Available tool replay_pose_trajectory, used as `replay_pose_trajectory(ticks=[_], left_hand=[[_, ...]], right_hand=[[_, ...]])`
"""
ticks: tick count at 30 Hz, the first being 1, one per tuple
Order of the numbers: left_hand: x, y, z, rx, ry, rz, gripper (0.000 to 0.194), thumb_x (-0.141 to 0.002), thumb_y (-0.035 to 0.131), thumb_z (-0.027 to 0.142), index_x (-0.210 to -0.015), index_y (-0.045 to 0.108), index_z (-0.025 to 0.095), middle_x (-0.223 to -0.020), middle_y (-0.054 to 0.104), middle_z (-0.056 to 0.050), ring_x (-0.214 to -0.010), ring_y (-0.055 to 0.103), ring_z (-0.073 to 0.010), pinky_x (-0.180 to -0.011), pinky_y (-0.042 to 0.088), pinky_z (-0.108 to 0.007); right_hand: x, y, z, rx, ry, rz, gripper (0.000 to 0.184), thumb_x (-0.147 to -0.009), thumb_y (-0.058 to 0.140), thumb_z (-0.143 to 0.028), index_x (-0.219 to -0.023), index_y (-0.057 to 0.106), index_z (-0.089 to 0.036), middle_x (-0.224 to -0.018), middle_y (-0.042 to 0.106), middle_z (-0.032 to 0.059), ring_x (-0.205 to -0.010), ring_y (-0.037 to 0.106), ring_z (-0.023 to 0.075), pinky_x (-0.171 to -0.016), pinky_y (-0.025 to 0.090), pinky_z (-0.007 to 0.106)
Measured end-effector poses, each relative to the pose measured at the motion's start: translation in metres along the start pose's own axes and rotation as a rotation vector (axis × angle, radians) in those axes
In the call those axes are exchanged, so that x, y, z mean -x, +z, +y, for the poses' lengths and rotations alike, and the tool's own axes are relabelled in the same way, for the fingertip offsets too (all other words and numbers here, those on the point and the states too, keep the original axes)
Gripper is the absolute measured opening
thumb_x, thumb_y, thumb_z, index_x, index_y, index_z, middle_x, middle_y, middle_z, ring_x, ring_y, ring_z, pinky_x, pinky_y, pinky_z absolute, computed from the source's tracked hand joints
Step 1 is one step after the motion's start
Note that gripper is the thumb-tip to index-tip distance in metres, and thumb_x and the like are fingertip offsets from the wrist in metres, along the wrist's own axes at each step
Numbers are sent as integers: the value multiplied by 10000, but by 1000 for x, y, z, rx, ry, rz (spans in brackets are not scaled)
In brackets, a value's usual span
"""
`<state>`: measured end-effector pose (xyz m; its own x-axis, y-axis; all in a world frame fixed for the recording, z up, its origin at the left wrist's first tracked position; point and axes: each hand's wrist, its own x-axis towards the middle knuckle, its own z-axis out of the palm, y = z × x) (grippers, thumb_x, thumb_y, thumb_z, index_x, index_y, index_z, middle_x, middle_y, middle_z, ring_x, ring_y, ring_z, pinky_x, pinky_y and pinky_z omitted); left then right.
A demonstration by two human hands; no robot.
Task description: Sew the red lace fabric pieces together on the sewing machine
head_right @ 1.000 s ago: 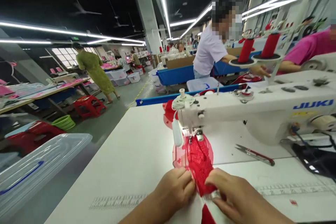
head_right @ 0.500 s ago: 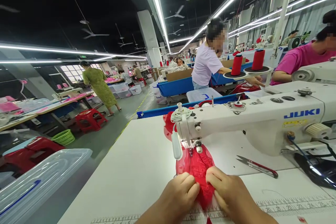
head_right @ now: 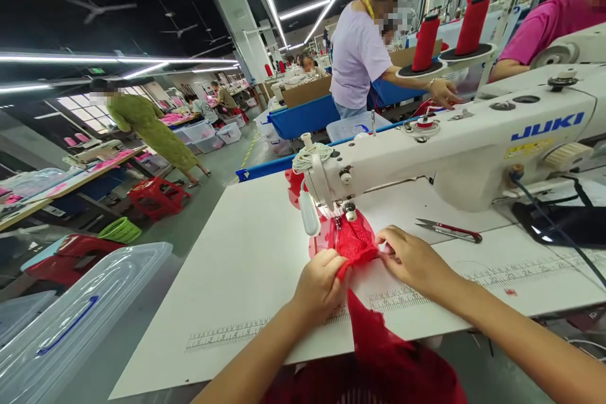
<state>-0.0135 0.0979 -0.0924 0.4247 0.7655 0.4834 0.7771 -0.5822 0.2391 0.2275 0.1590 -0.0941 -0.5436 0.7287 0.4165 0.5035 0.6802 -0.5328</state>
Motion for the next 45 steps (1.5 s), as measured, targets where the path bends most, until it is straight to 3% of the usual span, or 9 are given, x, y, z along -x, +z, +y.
replay_pose_trajectory(ticks=[8, 15, 18, 22, 25, 29, 35, 41, 45], left_hand=[[-3, -6, 0, 121, -59, -41, 456, -1109, 268, 342, -844, 606, 189, -784, 590, -37, -685, 528, -168, -632, 448, -295], [1, -3, -3, 105, 61, -76, 414, -1077, 330, 327, -1235, 682, 177, -862, 618, -56, -725, 545, -187, -644, 460, -306], [1, 0, -2, 35, 120, -40, 405, -1069, 355, 314, -1292, 672, 196, -829, 597, -41, -682, 512, -182, -610, 435, -301], [0, 1, 0, -64, 192, -53, 361, -1042, 411, 279, -1267, 682, 199, -810, 569, -39, -650, 473, -174, -572, 412, -296], [-1, 1, 0, -93, 243, -44, 341, -1060, 429, 326, -1238, 686, 189, -799, 553, -38, -656, 482, -172, -569, 429, -293], [3, 3, -1, -53, 204, -20, 320, -1017, 528, 371, -1223, 657, 164, -827, 586, -45, -681, 527, -176, -589, 487, -299], [7, 3, -9, -122, -30, 6, 293, -919, 411, 53, -1103, 622, 138, -930, 632, -110, -805, 600, -226, -637, 556, -345], [-8, -15, -29, 9, 125, -187, 292, -877, 424, 9, -1066, 558, 187, -1253, 656, -101, -1099, 644, -195, -867, 587, -320], [-15, -22, -45, 33, 141, -316, 313, -847, 448, 3, -1079, 532, 196, -1088, 672, -64, -960, 657, -190, -811, 576, -315]], right_hand=[[-9, 8, -15, 117, -39, -10, 213, -886, 547, -174, -1084, 598, -235, -1084, 709, 56, -551, 597, 113, -501, 475, 260], [-14, -3, 1, -33, -205, 101, 179, -1015, 436, -204, -907, 570, -255, -1087, 723, 78, -959, 712, 193, -748, 539, 294], [-15, -8, 11, -110, -249, -123, 159, -988, 443, -178, -986, 584, -251, -1296, 681, 97, -993, 706, 188, -739, 536, 288], [-31, -8, 12, 57, -317, -300, 590, -840, 516, -81, -1408, 497, -239, -1201, 707, 90, -890, 687, 186, -686, 490, 278], [-46, -3, 4, 235, -413, -300, 323, -882, 473, -75, -1093, 658, -235, -1003, 694, 61, -759, 616, 173, -557, 351, 280], [-52, 8, -2, 193, -386, -249, 210, -925, 446, -116, -784, 558, -225, -796, 615, 7, -547, 407, 136, -491, 202, 311], [-40, 21, -1, 82, -287, -176, 181, -895, 435, -77, -866, 545, -218, -787, 566, 11, -627, 488, 146, -559, 338, 286], [-39, 27, 1, 57, -228, -133, 248, -827, 473, -47, -952, 607, -214, -878, 585, 26, -666, 520, 146, -572, 380, 265], [-40, 32, 1, 99, -229, -75, 230, -842, 411, -33, -797, 548, -213, -864, 591, 24, -614, 466, 130, -535, 295, 275]])
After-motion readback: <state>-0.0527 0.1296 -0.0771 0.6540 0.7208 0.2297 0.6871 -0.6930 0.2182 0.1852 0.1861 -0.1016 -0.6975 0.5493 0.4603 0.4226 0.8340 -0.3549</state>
